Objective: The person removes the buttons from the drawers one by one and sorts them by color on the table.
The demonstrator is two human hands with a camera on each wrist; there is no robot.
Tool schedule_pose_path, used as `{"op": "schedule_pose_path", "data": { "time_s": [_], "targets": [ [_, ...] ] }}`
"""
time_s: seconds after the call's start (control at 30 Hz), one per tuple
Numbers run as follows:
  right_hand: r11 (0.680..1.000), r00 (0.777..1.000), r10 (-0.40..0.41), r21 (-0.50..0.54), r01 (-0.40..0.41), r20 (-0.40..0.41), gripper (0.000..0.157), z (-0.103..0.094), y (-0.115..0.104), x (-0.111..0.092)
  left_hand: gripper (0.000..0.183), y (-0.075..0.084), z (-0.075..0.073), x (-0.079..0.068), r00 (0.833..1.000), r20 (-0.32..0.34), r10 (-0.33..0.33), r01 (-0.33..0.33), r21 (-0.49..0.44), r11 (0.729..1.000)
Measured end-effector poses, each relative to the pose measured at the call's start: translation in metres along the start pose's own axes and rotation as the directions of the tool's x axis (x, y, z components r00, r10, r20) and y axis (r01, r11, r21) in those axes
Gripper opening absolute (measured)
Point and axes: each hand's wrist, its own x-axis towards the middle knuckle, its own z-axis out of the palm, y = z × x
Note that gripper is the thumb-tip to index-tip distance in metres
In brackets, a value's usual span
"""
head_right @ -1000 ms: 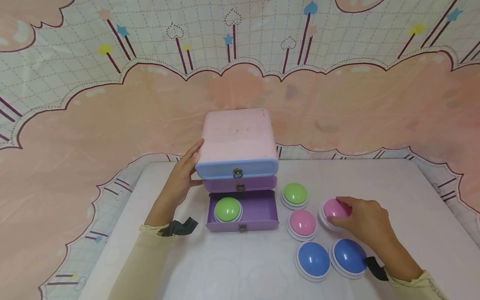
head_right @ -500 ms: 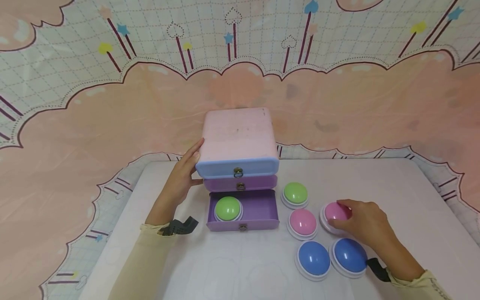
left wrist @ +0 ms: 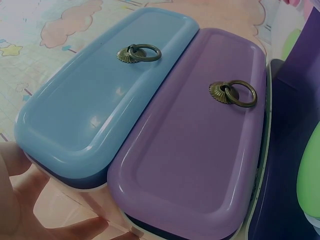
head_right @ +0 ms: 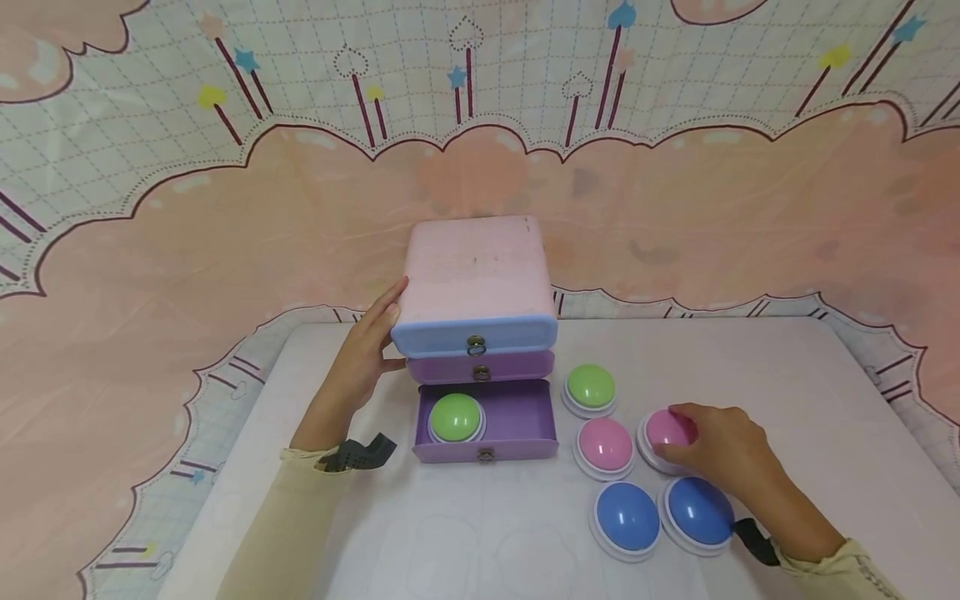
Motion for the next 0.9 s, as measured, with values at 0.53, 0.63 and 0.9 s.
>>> {"op": "schedule_pose_path", "data": {
  "time_s": [0.53, 0.63, 0.9],
  "targets": [
    [1.000, 1.000, -0.018, 0.009, 0.018, -0.006, 0.086, 0.012, 0.000, 0.000, 0.048, -0.002, 0.000, 0.001, 1.000, 0.006, 0.010, -0.010, 0.015, 1.000],
    [1.000, 0.999, -0.028, 0.003, 0.028, -0.018, 0.085, 0.012, 0.000, 0.000, 0.048, -0.002, 0.000, 0.001, 1.000, 0.005, 0.008, -0.008, 0.012, 1.000],
    [1.000, 1.000, -0.012, 0.000, 0.012, 0.004, 0.087, 0.011, 0.001, 0.001, 0.048, -0.002, 0.000, 0.001, 1.000, 0.006, 0.007, -0.007, 0.004, 1.000]
  ]
}}
